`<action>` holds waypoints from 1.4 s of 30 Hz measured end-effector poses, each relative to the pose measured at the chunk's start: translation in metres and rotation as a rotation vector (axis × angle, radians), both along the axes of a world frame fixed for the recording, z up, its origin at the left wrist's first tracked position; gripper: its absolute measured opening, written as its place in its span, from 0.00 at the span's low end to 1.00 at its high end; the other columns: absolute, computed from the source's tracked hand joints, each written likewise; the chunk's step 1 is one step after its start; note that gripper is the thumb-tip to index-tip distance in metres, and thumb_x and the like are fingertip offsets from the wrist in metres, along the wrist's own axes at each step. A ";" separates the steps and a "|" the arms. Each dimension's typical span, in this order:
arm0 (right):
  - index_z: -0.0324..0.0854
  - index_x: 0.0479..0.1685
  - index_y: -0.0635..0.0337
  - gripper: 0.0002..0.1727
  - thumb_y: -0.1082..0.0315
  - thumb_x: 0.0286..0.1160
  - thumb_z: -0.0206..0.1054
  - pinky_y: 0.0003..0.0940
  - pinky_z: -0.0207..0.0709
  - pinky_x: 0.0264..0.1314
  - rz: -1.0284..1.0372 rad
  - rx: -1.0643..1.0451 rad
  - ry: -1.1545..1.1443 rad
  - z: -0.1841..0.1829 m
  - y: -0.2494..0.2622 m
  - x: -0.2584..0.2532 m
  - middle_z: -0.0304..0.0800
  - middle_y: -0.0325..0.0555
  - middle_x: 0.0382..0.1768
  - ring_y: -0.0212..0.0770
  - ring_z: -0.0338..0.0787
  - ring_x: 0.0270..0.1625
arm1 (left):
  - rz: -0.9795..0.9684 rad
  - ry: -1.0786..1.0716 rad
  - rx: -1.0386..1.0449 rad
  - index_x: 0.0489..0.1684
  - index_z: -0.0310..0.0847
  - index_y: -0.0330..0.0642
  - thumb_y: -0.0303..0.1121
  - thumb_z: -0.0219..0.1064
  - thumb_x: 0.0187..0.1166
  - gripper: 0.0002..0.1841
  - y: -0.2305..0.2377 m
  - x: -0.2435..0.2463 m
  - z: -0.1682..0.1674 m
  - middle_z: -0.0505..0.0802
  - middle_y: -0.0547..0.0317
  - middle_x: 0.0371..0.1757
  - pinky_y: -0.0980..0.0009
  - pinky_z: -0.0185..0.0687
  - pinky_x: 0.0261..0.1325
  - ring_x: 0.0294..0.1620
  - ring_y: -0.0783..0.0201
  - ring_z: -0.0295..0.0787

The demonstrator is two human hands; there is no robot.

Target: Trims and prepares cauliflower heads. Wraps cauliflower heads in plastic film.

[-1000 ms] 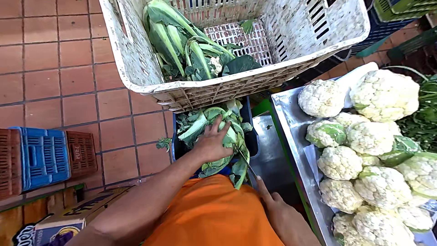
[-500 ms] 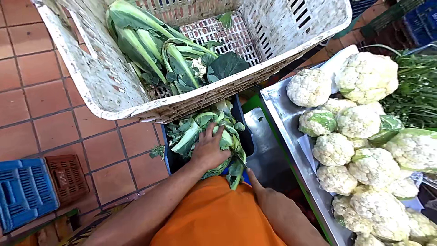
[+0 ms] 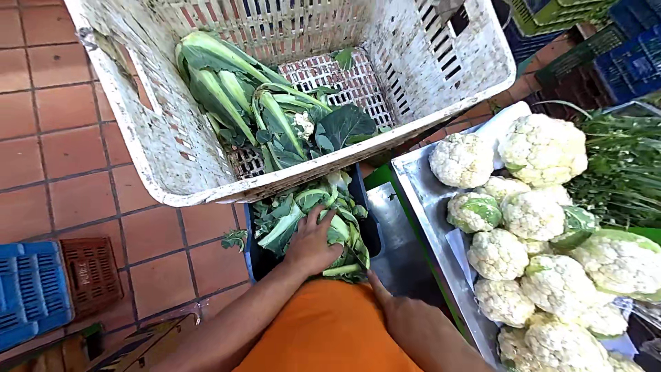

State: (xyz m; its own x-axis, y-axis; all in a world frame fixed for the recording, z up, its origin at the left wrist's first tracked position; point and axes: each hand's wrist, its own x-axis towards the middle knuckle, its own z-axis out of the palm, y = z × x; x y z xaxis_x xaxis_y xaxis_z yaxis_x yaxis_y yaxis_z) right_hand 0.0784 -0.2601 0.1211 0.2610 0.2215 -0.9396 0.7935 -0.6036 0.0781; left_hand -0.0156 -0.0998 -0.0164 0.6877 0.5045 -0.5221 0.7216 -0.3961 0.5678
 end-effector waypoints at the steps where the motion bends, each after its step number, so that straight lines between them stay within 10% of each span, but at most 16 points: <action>1: 0.27 0.97 0.26 0.43 0.65 0.89 0.49 0.68 0.84 0.45 0.014 -0.001 0.002 0.001 0.000 0.003 0.91 0.63 0.46 0.69 0.93 0.48 | 0.008 0.006 -0.002 0.89 0.63 0.70 0.52 0.72 0.64 0.43 0.003 0.000 0.000 0.59 0.67 0.92 0.38 0.80 0.64 0.83 0.45 0.65; 14: 0.35 0.96 0.21 0.43 0.62 0.87 0.53 0.74 0.81 0.49 0.084 0.044 0.061 -0.014 -0.002 0.043 0.91 0.66 0.50 0.72 0.91 0.51 | -0.038 -0.128 -0.125 0.95 0.49 0.71 0.49 0.80 0.64 0.53 0.024 -0.023 -0.013 0.48 0.69 0.97 0.39 0.75 0.76 0.90 0.49 0.59; 19: 0.44 0.96 0.22 0.38 0.60 0.90 0.54 0.69 0.79 0.59 0.119 0.196 0.313 0.002 -0.017 0.101 0.90 0.60 0.53 0.64 0.90 0.53 | -0.024 -0.228 -0.288 0.96 0.46 0.67 0.46 0.86 0.54 0.61 0.049 -0.046 -0.019 0.61 0.59 0.92 0.42 0.70 0.82 0.89 0.53 0.61; 26: 0.56 0.95 0.40 0.37 0.63 0.85 0.63 0.61 0.82 0.40 -0.141 0.582 0.331 0.057 -0.111 0.146 0.90 0.60 0.45 0.55 0.88 0.35 | -0.013 -0.260 -0.353 0.92 0.56 0.61 0.42 0.88 0.52 0.58 0.061 -0.063 -0.025 0.62 0.61 0.92 0.49 0.70 0.83 0.88 0.59 0.63; 30: 0.65 0.90 0.36 0.34 0.60 0.81 0.62 0.66 0.86 0.53 -0.226 0.838 -0.193 -0.028 -0.145 0.144 0.91 0.52 0.63 0.54 0.94 0.51 | -0.109 -0.163 -0.269 0.90 0.58 0.57 0.49 0.88 0.55 0.55 0.059 -0.046 -0.012 0.61 0.61 0.93 0.47 0.69 0.84 0.89 0.57 0.62; 35: 0.67 0.89 0.32 0.30 0.56 0.86 0.59 0.63 0.86 0.40 -0.182 0.789 -0.535 -0.108 -0.126 0.137 0.88 0.58 0.54 0.60 0.92 0.44 | -0.159 0.005 -0.192 0.92 0.56 0.58 0.64 0.84 0.54 0.58 0.051 -0.026 -0.002 0.57 0.64 0.94 0.46 0.72 0.81 0.89 0.56 0.62; 42: 0.79 0.76 0.61 0.26 0.66 0.77 0.68 0.70 0.75 0.69 -0.235 1.054 -0.539 -0.104 -0.083 0.109 0.80 0.73 0.67 0.73 0.81 0.69 | 0.046 -0.097 -0.326 0.86 0.69 0.54 0.59 0.61 0.84 0.34 0.067 -0.034 -0.002 0.80 0.50 0.81 0.40 0.70 0.81 0.79 0.49 0.78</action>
